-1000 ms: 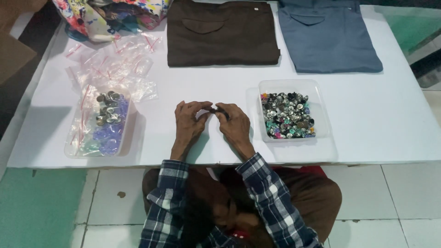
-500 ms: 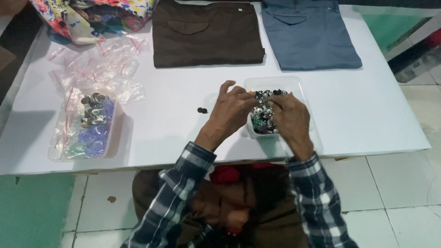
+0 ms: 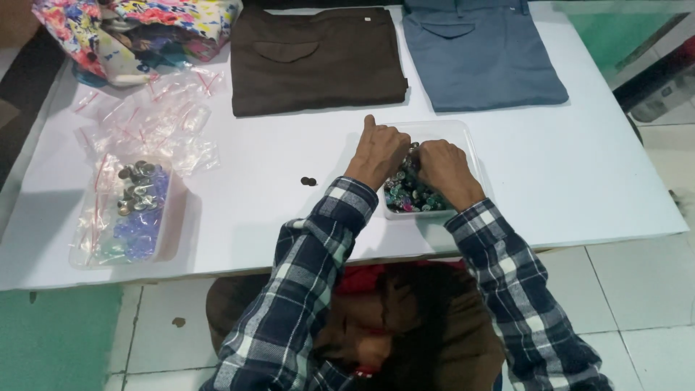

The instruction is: The person sorts small, shiny buttons from a plastic container into a small plastic bag. They pick up buttons from the container, place them into the bag, and occasionally adjust the bag's opening. The task is performed on a white table with folded clothes and other supplies nearby.

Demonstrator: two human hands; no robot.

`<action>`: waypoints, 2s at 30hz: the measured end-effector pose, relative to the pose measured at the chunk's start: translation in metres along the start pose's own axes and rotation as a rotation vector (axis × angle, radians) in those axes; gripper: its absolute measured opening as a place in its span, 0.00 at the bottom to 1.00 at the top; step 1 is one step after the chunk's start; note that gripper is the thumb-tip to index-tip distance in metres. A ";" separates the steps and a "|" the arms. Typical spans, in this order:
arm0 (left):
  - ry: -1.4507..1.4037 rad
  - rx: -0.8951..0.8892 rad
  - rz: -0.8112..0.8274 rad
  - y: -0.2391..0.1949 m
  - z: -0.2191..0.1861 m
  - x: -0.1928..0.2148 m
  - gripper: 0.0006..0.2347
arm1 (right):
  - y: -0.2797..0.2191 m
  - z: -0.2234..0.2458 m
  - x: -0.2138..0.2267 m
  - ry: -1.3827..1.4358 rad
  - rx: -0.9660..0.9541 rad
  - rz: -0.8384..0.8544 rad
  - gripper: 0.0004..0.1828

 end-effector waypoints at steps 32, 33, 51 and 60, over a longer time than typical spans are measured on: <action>-0.682 0.222 0.210 -0.010 0.022 0.036 0.06 | -0.032 0.027 0.068 0.608 -0.130 -0.074 0.10; -0.750 0.254 0.229 -0.009 0.022 0.043 0.06 | -0.031 0.028 0.071 0.600 -0.098 -0.102 0.09; -0.769 0.272 0.086 -0.015 0.024 0.011 0.09 | -0.020 0.006 0.007 -0.020 0.026 -0.040 0.12; -1.088 0.428 0.052 -0.017 0.018 0.024 0.09 | -0.030 0.013 0.079 0.789 -0.198 -0.212 0.09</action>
Point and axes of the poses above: each hand's wrist, its own y-axis towards the middle knuckle, its own x-axis out of the back of the hand, z = x × y, the point moved 3 cm from there along y, towards the middle knuckle, and after that the axes turned 10 degrees about -z, right-handed, at the moved point
